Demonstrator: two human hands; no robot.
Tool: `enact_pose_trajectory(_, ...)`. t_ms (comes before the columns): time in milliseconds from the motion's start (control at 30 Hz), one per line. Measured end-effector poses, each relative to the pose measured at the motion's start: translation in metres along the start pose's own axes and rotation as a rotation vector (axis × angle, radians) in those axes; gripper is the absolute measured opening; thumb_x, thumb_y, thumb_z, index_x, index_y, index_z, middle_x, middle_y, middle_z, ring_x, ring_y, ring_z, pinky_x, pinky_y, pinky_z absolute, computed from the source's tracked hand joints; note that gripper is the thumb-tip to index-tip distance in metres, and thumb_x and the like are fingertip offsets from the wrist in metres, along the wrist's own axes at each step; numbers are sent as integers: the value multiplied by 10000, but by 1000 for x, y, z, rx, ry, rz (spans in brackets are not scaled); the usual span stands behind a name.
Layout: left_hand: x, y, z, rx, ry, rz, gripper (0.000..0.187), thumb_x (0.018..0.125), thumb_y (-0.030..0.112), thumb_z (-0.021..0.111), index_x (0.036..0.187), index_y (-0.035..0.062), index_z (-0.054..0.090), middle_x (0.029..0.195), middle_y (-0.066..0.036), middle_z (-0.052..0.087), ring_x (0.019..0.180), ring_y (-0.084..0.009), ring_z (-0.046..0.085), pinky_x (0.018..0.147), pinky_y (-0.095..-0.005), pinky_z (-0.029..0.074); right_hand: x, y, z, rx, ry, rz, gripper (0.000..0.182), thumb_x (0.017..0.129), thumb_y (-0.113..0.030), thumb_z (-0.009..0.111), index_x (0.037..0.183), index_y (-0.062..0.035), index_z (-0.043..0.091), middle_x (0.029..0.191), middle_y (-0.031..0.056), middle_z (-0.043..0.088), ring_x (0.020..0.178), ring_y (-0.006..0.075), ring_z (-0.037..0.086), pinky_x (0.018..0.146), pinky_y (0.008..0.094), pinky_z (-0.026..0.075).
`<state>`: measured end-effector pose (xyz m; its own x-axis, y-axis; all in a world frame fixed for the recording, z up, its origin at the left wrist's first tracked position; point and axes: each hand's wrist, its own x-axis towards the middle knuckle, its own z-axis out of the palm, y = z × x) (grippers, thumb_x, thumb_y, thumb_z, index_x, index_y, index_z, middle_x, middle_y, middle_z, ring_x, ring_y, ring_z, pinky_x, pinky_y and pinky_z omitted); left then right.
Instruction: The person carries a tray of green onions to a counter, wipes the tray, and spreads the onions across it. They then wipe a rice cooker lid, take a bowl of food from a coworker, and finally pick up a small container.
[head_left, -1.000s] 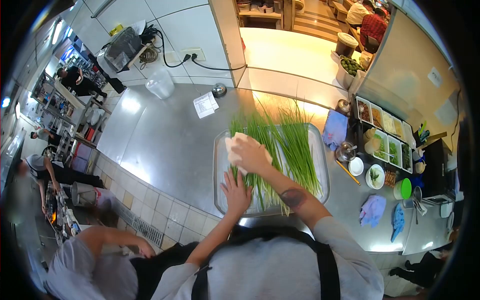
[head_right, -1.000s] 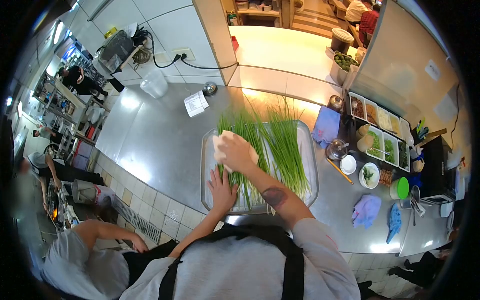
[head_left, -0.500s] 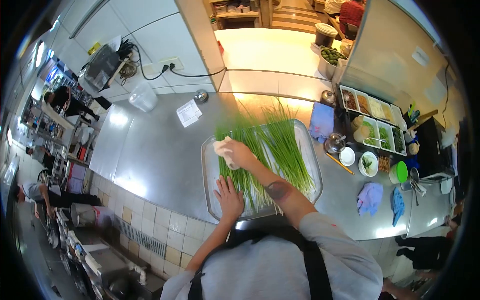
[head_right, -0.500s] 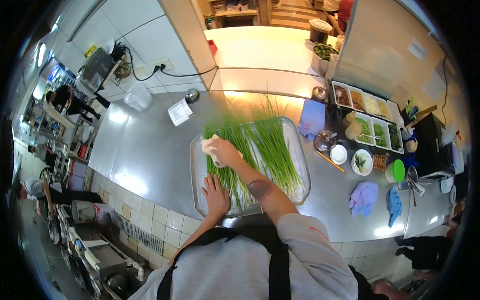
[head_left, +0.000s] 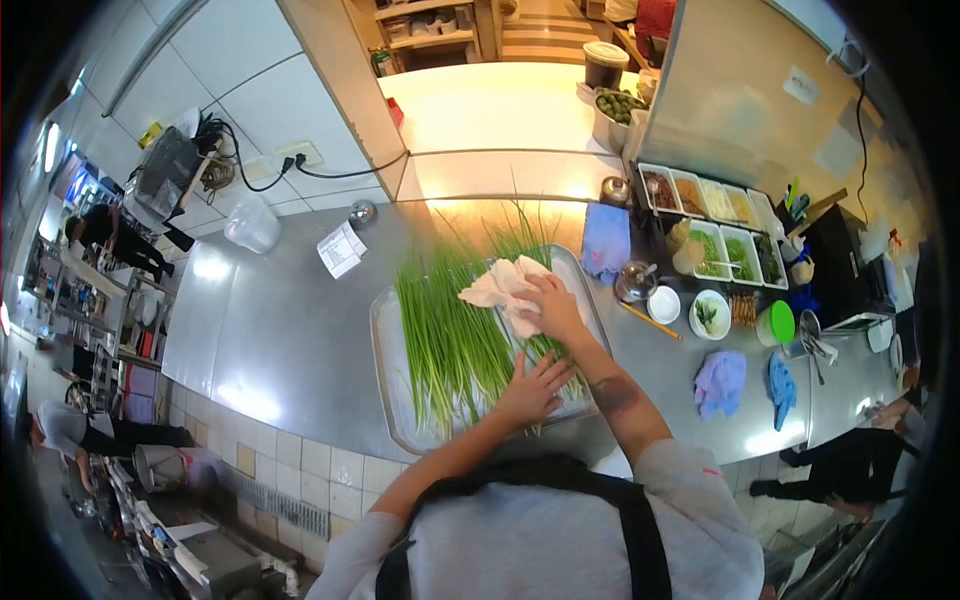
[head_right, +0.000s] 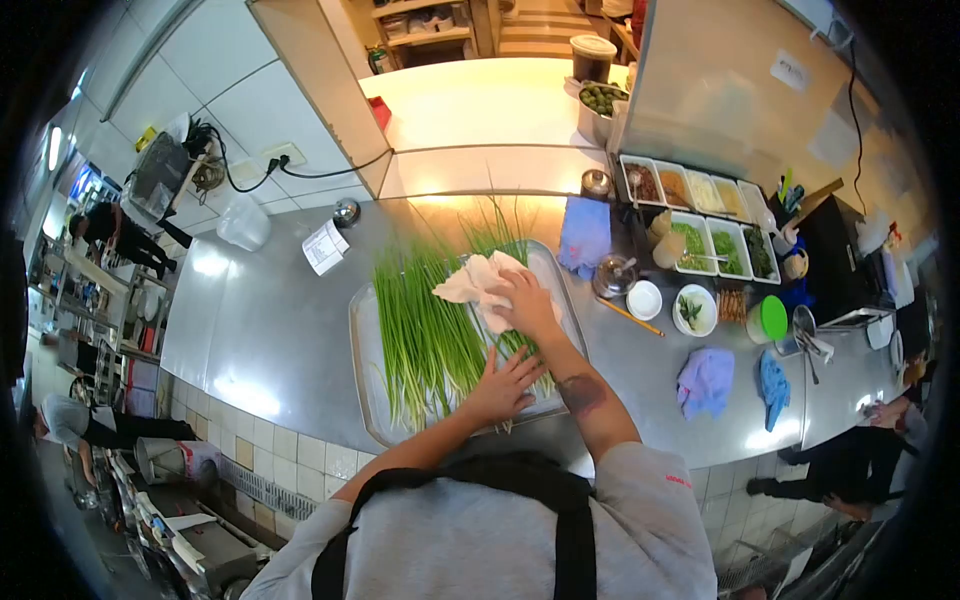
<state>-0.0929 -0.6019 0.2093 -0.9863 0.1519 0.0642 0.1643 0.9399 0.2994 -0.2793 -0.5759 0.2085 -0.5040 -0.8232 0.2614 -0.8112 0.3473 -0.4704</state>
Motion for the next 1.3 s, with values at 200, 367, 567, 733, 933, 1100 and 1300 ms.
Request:
enact_pose_trajectory(200,-5,-1,6,-47,1,-24,734,845,388,607,1474,139,323,1512,-66,320,1420,-279,256,1090,-683,124,20,7,10,45,77,46,387,728,-245,757,1103,-171,696,1134,43,642,1135,292,551,873,372,496)
enact_pose_trajectory(367,-11,-5,-15,42,11,-38,725,777,377,638,1404,94,409,1344,-97,447,1307,-291,377,1075,-705,130,47,29,-35,605,-24,149,330,823,-207,697,1113,-52,669,1032,146,681,930,322,638,853,377,491)
enact_pose_trajectory(567,-6,-20,-35,22,136,-88,567,767,307,636,1271,81,507,1235,-118,485,1253,-313,407,1083,-686,131,-4,2,-77,588,96,226,328,864,-242,667,1132,-52,659,1094,168,651,963,292,627,862,378,481)
enact_pose_trajectory(733,2,-36,-17,-26,178,-140,469,810,195,597,1251,63,507,1274,-140,477,1264,-320,422,1073,-660,207,-66,-38,-24,-120,215,161,392,823,-223,674,1207,-162,621,1262,123,558,1078,321,545,893,421,453)
enact_pose_trajectory(933,-14,-32,-23,-54,158,-125,500,834,219,602,1292,51,492,1350,-144,454,1279,-312,428,1066,-635,249,-69,-14,6,-98,210,160,513,752,-189,681,1255,-203,584,1303,112,526,1106,335,527,884,442,457)
enact_pose_trajectory(1100,-32,-46,-15,-86,166,3,535,770,148,622,1275,48,476,1326,-171,454,1278,-365,407,1066,-631,240,-88,-57,16,-152,299,319,518,750,-174,660,1259,-225,576,1318,102,514,1121,324,521,845,475,485)
enact_pose_trajectory(1300,-67,-79,-10,-110,130,191,539,717,166,647,1224,52,504,1326,-159,463,1290,-372,389,1050,-647,236,-110,-113,28,-105,310,506,509,757,-169,654,1258,-207,572,1336,106,494,1192,334,480,893,500,467)
